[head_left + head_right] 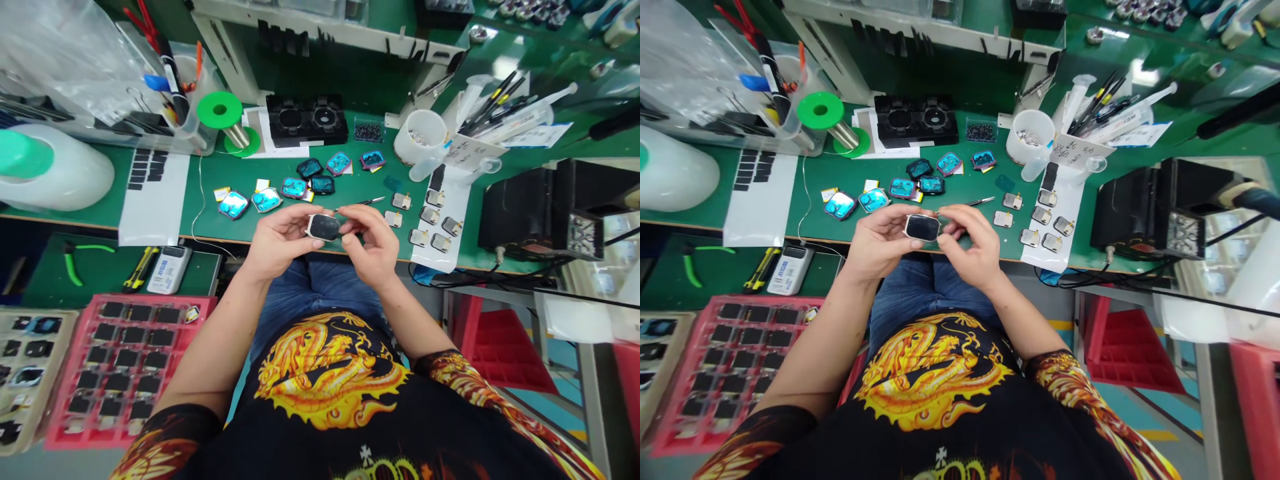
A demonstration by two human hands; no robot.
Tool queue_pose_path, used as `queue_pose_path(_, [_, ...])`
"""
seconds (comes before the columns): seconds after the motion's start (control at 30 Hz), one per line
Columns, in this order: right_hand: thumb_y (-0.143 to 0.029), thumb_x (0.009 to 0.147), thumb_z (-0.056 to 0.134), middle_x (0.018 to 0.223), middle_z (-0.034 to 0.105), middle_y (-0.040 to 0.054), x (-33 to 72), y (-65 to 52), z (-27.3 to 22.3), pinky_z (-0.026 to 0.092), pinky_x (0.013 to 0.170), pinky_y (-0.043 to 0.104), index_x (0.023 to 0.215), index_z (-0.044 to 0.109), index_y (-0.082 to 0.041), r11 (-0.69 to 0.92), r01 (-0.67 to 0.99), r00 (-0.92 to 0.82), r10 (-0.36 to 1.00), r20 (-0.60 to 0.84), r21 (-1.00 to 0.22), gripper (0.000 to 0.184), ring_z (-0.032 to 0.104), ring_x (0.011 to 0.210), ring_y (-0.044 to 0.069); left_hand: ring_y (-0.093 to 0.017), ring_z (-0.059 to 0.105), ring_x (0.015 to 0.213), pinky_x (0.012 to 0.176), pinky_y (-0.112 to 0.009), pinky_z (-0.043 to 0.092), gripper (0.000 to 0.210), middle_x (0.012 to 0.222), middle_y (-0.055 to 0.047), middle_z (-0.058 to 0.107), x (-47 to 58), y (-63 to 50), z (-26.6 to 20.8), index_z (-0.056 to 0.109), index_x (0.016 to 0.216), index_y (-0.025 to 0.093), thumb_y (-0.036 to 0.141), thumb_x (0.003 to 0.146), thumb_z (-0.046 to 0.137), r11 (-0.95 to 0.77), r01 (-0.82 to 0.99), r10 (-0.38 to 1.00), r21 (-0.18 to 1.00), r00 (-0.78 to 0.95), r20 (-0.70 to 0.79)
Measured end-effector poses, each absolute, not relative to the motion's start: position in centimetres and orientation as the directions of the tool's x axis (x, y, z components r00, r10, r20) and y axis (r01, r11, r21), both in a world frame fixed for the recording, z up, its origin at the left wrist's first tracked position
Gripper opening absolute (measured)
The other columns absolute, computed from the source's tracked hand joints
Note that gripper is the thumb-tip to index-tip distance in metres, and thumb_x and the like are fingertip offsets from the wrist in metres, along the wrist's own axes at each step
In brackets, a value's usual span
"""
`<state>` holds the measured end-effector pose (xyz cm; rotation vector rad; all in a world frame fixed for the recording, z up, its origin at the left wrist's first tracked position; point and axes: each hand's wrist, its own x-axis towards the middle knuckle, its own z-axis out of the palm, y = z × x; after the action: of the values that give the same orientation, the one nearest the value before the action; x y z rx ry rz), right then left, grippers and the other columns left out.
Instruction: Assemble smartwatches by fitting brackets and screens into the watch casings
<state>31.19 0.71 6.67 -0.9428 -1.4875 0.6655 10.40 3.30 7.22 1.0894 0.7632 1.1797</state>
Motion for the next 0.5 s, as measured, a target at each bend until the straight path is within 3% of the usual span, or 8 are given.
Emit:
queue_pose_path(0.07, [-0.051,0.11,0.074,0.116,0.082,0.0069,31.1,0.9,6.5,0.068,0.076,0.032,0.133,0.078,-0.026,0.42,0.117,0.081,0.899,0.43,-0.9,0.034,0.077,0.084,0.015,-0.027,0.085,0.116,0.106,-0.041,0.069,0.057,0.123,-0.008,0.089,10.2,3.4,7.3,0.09,0.119,0.03,0.028,0.066,0.112,0.025,-0.337,0.961,0.941,0.266,0.07])
queue_pose_path(0.17, [-0.053,0.108,0.076,0.095,0.081,0.0022,31.0,1.2,6.6,0.061,0.066,0.025,0.122,0.081,-0.023,0.35,0.046,0.039,0.935,0.352,-0.936,0.034,0.071,0.072,0.012,-0.028,0.084,0.119,0.109,-0.042,0.068,0.057,0.124,-0.008,0.089,10.1,3.5,7.2,0.09,0.118,0.03,0.029,0.065,0.113,0.016,-0.345,0.954,0.938,0.286,0.089])
queue_pose_path(0.3, [-0.056,0.103,0.083,0.088,0.079,0.0004,31.0,1.3,7.3,0.054,0.058,0.022,0.102,0.082,-0.021,0.295,-0.031,-0.034,0.955,0.296,-0.955,0.035,0.063,0.062,0.009,-0.028,0.083,0.122,0.113,-0.044,0.067,0.056,0.127,-0.008,0.088,10.1,3.6,7.1,0.091,0.12,0.031,0.025,0.068,0.112,-0.006,-0.355,0.933,0.935,0.334,0.133])
queue_pose_path(0.43, [-0.067,0.094,0.089,0.084,0.078,0.001,31.0,1.3,7.9,0.055,0.057,0.025,0.1,0.083,-0.022,0.163,-0.079,-0.035,0.985,0.166,-0.983,0.045,0.062,0.061,0.01,-0.027,0.079,0.131,0.113,-0.041,0.065,0.057,0.135,-0.009,0.084,10.2,4.1,6.8,0.092,0.123,0.033,0.021,0.071,0.11,-0.115,-0.377,0.907,0.919,0.338,0.252])
queue_pose_path(0.5, [-0.069,0.089,0.093,0.081,0.078,0.0006,31.0,1.4,8.1,0.057,0.058,0.026,0.1,0.083,-0.023,0.12,-0.11,-0.029,0.992,0.124,-0.987,0.049,0.062,0.061,0.011,-0.023,0.078,0.125,0.106,-0.035,0.066,0.058,0.13,-0.008,0.081,10.4,4.3,6.6,0.092,0.123,0.034,0.021,0.069,0.111,-0.19,-0.36,0.905,0.914,0.296,0.305])
